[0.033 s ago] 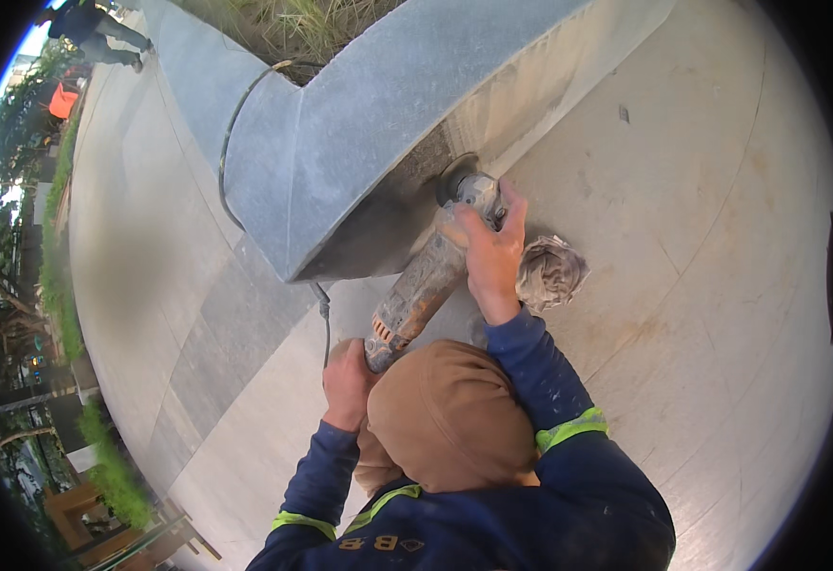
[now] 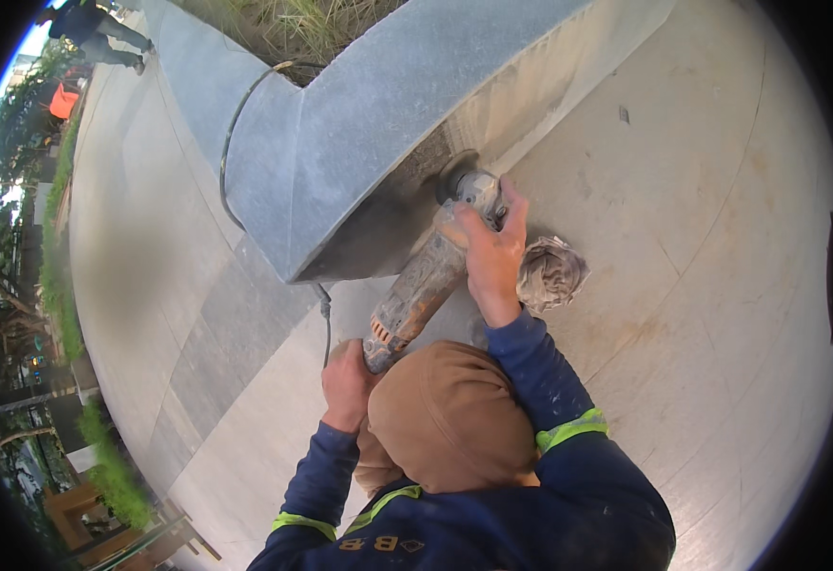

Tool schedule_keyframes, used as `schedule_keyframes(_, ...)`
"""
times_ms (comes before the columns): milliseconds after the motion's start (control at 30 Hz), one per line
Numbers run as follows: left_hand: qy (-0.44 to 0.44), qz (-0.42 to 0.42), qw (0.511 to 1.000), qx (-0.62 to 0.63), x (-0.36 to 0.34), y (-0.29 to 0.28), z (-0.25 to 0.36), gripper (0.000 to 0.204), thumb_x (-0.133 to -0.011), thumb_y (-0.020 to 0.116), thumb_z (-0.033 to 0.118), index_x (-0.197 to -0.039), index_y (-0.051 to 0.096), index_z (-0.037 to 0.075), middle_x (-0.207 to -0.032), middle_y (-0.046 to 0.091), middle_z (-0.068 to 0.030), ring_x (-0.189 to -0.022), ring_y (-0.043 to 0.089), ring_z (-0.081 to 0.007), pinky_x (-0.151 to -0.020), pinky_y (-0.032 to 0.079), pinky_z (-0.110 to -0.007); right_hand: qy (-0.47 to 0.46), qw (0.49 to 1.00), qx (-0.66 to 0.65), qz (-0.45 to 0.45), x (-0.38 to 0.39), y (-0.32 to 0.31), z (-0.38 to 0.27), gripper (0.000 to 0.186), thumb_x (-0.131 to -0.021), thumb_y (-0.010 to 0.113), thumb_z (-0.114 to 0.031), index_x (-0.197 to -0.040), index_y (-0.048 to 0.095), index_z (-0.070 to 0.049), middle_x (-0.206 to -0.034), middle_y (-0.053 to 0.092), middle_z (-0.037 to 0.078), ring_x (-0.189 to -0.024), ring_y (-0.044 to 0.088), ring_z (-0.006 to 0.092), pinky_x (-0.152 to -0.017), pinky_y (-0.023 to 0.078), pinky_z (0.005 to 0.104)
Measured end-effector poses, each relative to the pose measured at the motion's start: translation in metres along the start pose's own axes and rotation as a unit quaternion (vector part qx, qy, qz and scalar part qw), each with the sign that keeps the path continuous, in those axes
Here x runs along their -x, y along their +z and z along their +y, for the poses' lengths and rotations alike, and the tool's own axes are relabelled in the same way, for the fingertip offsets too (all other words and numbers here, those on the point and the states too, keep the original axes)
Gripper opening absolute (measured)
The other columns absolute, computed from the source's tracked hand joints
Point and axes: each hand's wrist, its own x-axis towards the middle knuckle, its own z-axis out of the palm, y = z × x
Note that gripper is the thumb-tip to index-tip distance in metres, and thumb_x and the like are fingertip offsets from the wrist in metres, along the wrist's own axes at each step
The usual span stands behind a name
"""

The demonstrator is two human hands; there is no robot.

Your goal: The person uses an angle grinder to smooth the edge of a concrete planter. They hold the tool with both hands and move it along the curved edge, creating dust as they work.

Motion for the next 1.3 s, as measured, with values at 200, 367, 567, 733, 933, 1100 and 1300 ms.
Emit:
schedule_keyframes(200, 0.017, 0.047, 0.998, 0.044, -0.003, -0.024, 0.01, 0.036, -0.068, 0.078, 0.026, -0.085, 0.054, 0.006, -0.07, 0.062, -0.0174, -0.069, 0.062, -0.0398, -0.059, 0.048, -0.048, -0.091, 0.995, 0.021, -0.02, 0.008, 0.021, -0.058, 0.07, -0.083, 0.074, -0.014, -0.139, 0.038, 0.008, -0.125, 0.051, 0.018, -0.116, 0.049, 0.0215, -0.102, 0.04, 0.0336)
schedule_keyframes(367, 0.02, 0.01, 1.0, 0.006, -0.002, -0.008, 0.004, 0.034, -0.07, 0.077, 0.027, -0.085, 0.055, 0.006, -0.07, 0.063, -0.0169, -0.069, 0.063, -0.0391, -0.06, 0.049, -0.047, -0.039, 0.998, 0.046, 0.014, -0.001, 0.004, -0.007, 0.07, -0.083, 0.074, -0.014, -0.138, 0.038, 0.009, -0.126, 0.051, 0.02, -0.117, 0.049, 0.0235, -0.103, 0.039, 0.0345)
schedule_keyframes(567, 0.027, 0.02, 0.999, -0.009, 0.002, -0.012, 0.003, 0.034, -0.069, 0.076, 0.025, -0.088, 0.055, 0.006, -0.068, 0.063, -0.0162, -0.067, 0.063, -0.0393, -0.059, 0.049, -0.047, -0.041, 0.998, 0.039, 0.0, 0.006, 0.008, -0.016, 0.07, -0.083, 0.074, -0.015, -0.138, 0.038, 0.009, -0.127, 0.05, 0.02, -0.119, 0.048, 0.0236, -0.104, 0.039, 0.0346)
schedule_keyframes(733, 0.031, 0.068, 0.996, 0.05, -0.001, -0.03, 0.01, 0.03, -0.066, 0.073, 0.017, -0.085, 0.054, 0.005, -0.069, 0.063, -0.0183, -0.067, 0.063, -0.0419, -0.058, 0.049, -0.047, -0.084, 0.996, 0.011, -0.026, 0.013, 0.025, -0.062, 0.071, -0.083, 0.073, -0.015, -0.139, 0.037, 0.009, -0.128, 0.049, 0.019, -0.119, 0.048, 0.0234, -0.104, 0.039, 0.035)
schedule_keyframes(933, 0.023, 0.014, 1.0, -0.003, 0.001, 0.0, -0.007, 0.033, -0.067, 0.076, 0.021, -0.084, 0.053, 0.006, -0.072, 0.062, -0.0157, -0.068, 0.062, -0.0403, -0.057, 0.049, -0.047, 0.007, 0.999, 0.034, 0.009, 0.005, 0.002, 0.005, 0.071, -0.083, 0.073, -0.015, -0.139, 0.037, 0.01, -0.132, 0.048, 0.022, -0.119, 0.049, 0.0264, -0.105, 0.038, 0.0367)
schedule_keyframes(1100, 0.034, 0.026, 0.999, 0.019, 0.004, -0.01, -0.003, 0.035, -0.069, 0.077, 0.023, -0.085, 0.053, 0.006, -0.072, 0.062, -0.0159, -0.068, 0.062, -0.0407, -0.057, 0.049, -0.047, -0.041, 0.999, 0.022, -0.01, 0.011, 0.007, -0.011, 0.072, -0.083, 0.073, -0.015, -0.14, 0.036, 0.01, -0.131, 0.048, 0.021, -0.118, 0.049, 0.0254, -0.104, 0.039, 0.0362)
schedule_keyframes(1300, 0.027, 0.048, 0.998, 0.037, 0.003, -0.025, 0.004, 0.033, -0.068, 0.076, 0.022, -0.086, 0.054, 0.005, -0.07, 0.063, -0.0184, -0.067, 0.063, -0.0415, -0.057, 0.049, -0.047, -0.066, 0.997, -0.017, -0.029, 0.014, 0.018, -0.043, 0.071, -0.083, 0.073, -0.013, -0.14, 0.036, 0.009, -0.128, 0.049, 0.019, -0.117, 0.049, 0.0216, -0.102, 0.04, 0.0341)
